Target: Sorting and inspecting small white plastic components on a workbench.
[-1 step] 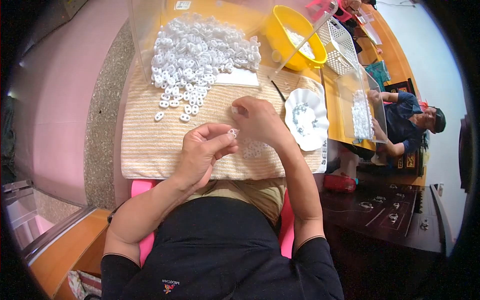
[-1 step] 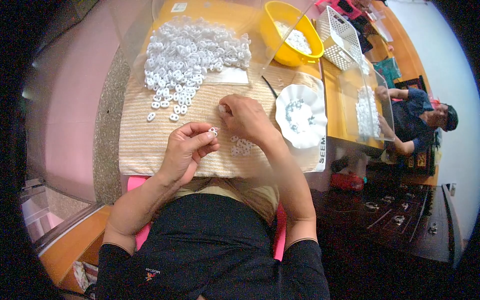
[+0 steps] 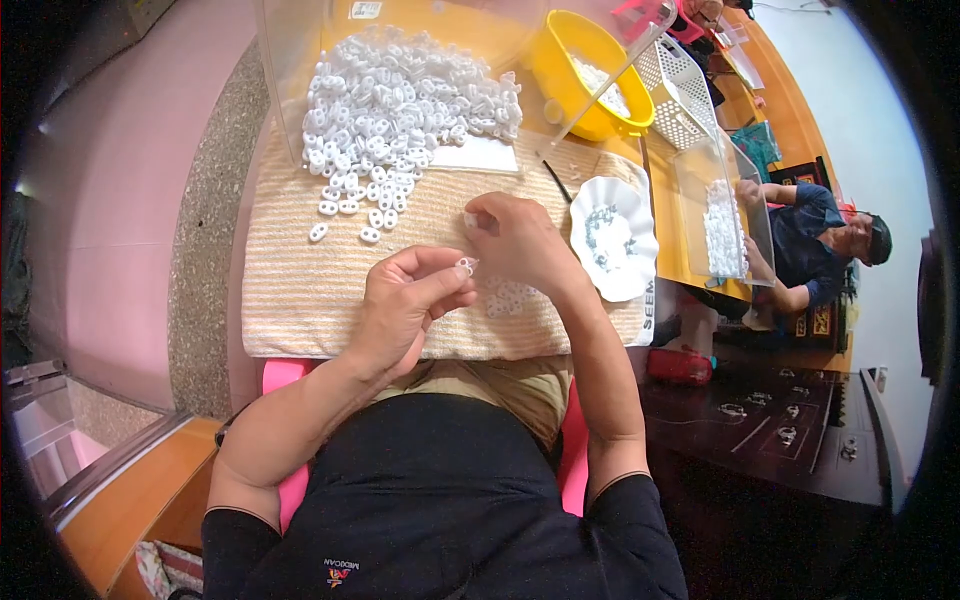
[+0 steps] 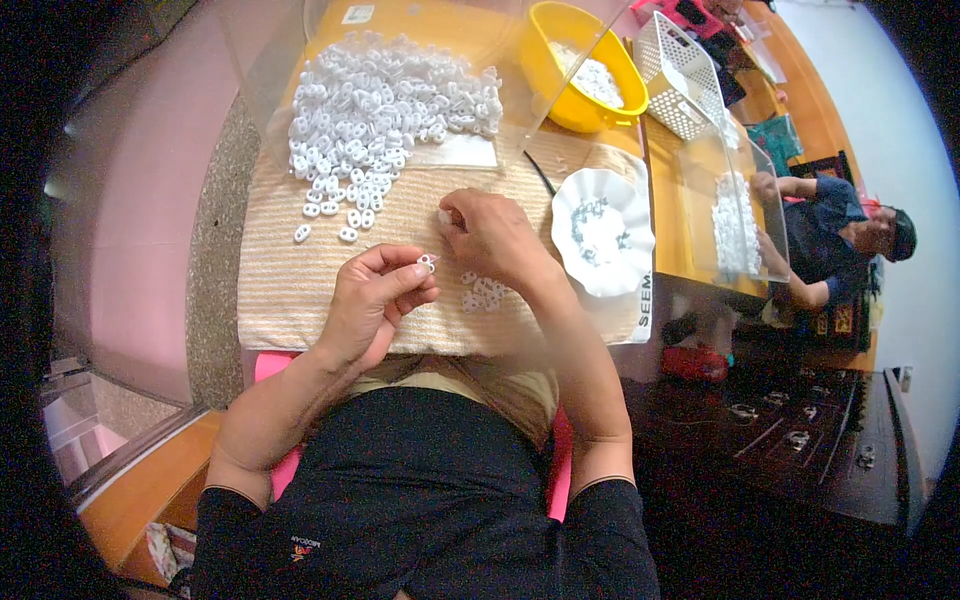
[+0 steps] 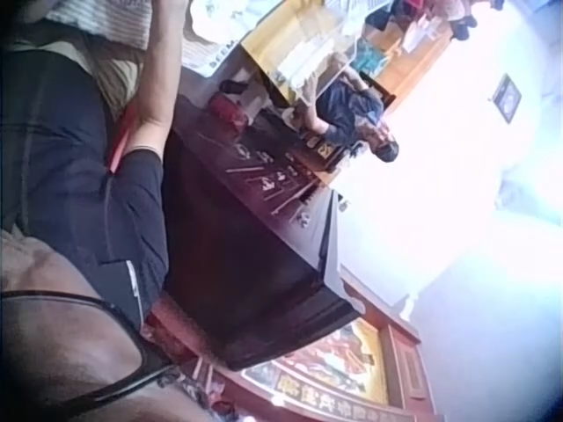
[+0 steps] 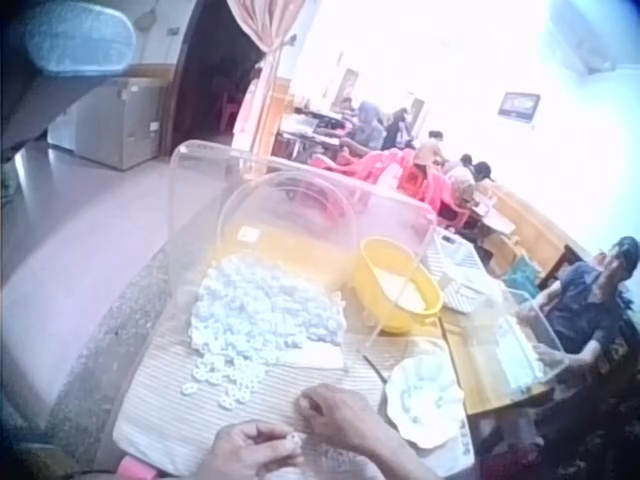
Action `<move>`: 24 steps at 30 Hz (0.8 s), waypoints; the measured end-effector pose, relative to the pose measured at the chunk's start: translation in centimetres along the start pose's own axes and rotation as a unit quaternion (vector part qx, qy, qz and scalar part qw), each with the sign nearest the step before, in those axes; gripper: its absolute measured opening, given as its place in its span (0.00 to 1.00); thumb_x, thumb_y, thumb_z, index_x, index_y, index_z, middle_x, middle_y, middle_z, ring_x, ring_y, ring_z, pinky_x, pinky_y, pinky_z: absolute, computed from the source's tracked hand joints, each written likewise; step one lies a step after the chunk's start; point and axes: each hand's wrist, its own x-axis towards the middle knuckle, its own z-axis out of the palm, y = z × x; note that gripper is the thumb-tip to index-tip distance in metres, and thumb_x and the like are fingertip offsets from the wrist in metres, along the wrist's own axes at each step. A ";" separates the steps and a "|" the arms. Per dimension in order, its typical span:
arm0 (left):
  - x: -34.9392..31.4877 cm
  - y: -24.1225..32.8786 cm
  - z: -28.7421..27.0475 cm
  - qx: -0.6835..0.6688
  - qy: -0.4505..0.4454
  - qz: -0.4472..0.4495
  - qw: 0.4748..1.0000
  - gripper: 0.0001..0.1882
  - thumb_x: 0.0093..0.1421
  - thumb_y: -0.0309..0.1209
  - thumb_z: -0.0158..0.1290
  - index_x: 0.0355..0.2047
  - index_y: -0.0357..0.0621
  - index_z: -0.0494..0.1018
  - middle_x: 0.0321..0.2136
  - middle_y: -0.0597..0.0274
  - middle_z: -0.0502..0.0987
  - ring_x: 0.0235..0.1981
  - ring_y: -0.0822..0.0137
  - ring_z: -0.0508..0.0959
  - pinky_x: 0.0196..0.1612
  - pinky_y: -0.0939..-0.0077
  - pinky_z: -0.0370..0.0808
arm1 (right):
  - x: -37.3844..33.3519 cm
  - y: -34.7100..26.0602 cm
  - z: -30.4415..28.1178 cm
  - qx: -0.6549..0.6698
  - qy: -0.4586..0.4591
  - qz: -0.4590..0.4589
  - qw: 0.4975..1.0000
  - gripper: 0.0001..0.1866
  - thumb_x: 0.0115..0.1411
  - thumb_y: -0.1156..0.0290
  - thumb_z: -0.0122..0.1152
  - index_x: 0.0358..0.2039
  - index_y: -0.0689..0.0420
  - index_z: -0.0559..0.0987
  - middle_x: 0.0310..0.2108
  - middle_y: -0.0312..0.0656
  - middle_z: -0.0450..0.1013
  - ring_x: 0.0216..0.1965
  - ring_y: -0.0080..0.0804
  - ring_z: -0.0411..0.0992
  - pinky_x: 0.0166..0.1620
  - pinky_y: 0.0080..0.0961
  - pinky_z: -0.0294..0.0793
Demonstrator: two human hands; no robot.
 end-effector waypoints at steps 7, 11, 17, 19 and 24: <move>0.1 0.1 0.0 -0.001 0.014 -0.003 1.000 0.06 0.57 0.23 0.57 0.36 0.36 0.75 0.30 0.61 0.78 0.31 0.73 0.78 0.38 0.78 0.78 | -1.0 1.6 0.3 0.156 0.019 0.038 0.987 0.15 0.52 0.71 0.65 0.40 0.63 0.78 0.26 0.37 0.74 0.31 0.19 0.71 0.36 0.19 0.71; 0.1 0.0 0.1 0.002 0.013 0.000 1.000 0.06 0.57 0.22 0.57 0.36 0.36 0.75 0.30 0.61 0.78 0.31 0.73 0.78 0.38 0.78 0.78 | -1.8 3.3 0.5 0.266 0.009 0.021 0.964 0.16 0.52 0.72 0.66 0.42 0.63 0.78 0.27 0.30 0.71 0.29 0.16 0.67 0.33 0.16 0.69; 0.4 -0.3 -0.3 0.004 0.015 -0.011 1.000 0.06 0.57 0.20 0.56 0.36 0.37 0.74 0.32 0.60 0.78 0.32 0.72 0.79 0.39 0.76 0.80 | -2.2 4.4 1.0 0.379 0.012 0.017 0.925 0.18 0.53 0.74 0.66 0.45 0.63 0.77 0.28 0.30 0.69 0.28 0.14 0.66 0.31 0.13 0.68; 0.4 -0.3 -0.4 0.006 0.017 -0.013 1.000 0.06 0.57 0.20 0.56 0.36 0.37 0.74 0.32 0.60 0.78 0.32 0.72 0.79 0.39 0.76 0.80 | -2.3 4.3 1.0 0.403 0.018 0.014 0.915 0.18 0.54 0.75 0.66 0.46 0.63 0.77 0.29 0.30 0.70 0.28 0.14 0.67 0.30 0.13 0.69; 0.6 -0.3 -0.5 0.008 0.021 -0.014 1.000 0.06 0.57 0.20 0.56 0.37 0.36 0.74 0.33 0.59 0.78 0.32 0.71 0.79 0.39 0.76 0.80 | -2.5 3.7 0.6 0.462 0.007 0.046 0.885 0.17 0.55 0.76 0.65 0.45 0.64 0.77 0.31 0.33 0.72 0.30 0.18 0.72 0.30 0.16 0.76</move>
